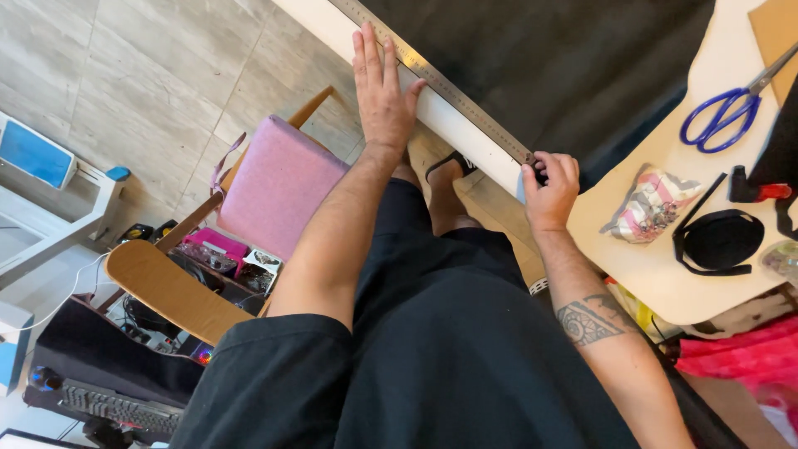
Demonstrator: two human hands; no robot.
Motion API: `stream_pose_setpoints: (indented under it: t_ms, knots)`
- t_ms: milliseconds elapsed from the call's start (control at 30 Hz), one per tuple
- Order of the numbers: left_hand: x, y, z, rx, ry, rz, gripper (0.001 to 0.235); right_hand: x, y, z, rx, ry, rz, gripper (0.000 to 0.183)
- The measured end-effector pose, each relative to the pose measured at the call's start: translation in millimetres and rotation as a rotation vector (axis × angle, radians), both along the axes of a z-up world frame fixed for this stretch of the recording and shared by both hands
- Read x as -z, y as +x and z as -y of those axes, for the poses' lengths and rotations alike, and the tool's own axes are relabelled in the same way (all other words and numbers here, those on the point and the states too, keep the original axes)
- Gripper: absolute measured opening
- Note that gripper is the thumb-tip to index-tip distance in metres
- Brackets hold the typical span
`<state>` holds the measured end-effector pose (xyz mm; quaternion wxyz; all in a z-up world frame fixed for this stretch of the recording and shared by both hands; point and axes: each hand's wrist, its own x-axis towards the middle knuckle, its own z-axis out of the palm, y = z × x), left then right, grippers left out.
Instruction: The person measures a large piece of black fabric on a white table using a metal ruler and a pencil. They mark a straight line along the ruler's edge and then use blue-handled scissors to cut the fabric along the marked line.
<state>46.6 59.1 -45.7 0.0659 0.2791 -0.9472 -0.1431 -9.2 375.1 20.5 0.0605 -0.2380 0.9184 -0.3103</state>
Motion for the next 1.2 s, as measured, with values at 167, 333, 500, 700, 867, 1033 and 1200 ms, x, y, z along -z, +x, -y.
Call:
stream_pose_setpoints:
  t_ms: [167,333,500,700,867,1033,1200]
  knots:
    - [-2,-1,3,-0.004,-0.004,-0.021,0.108,3,-1,3,-0.012,-0.031,-0.004,0.023]
    - [-1,0,4,0.065,0.065,-0.099,0.097,0,-6,-2,-0.018,-0.055,-0.032,0.019]
    - [-6,1,6,0.042,0.088,-0.074,0.104,-6,-8,-1,0.007,-0.101,0.081,0.019]
    - [3,10,11,0.089,0.168,-0.087,0.097,4,-8,-13,0.084,-0.126,0.157,0.022]
    - [1,9,9,0.048,0.149,0.009,0.092,1,-8,-13,0.033,-0.093,0.091,0.02]
    - [-3,5,8,-0.003,0.134,0.092,0.092,3,-10,-12,0.031,-0.072,0.06,0.019]
    - [-2,6,9,-0.003,0.157,0.057,0.091,0,-9,-9,0.05,-0.083,0.076,0.019]
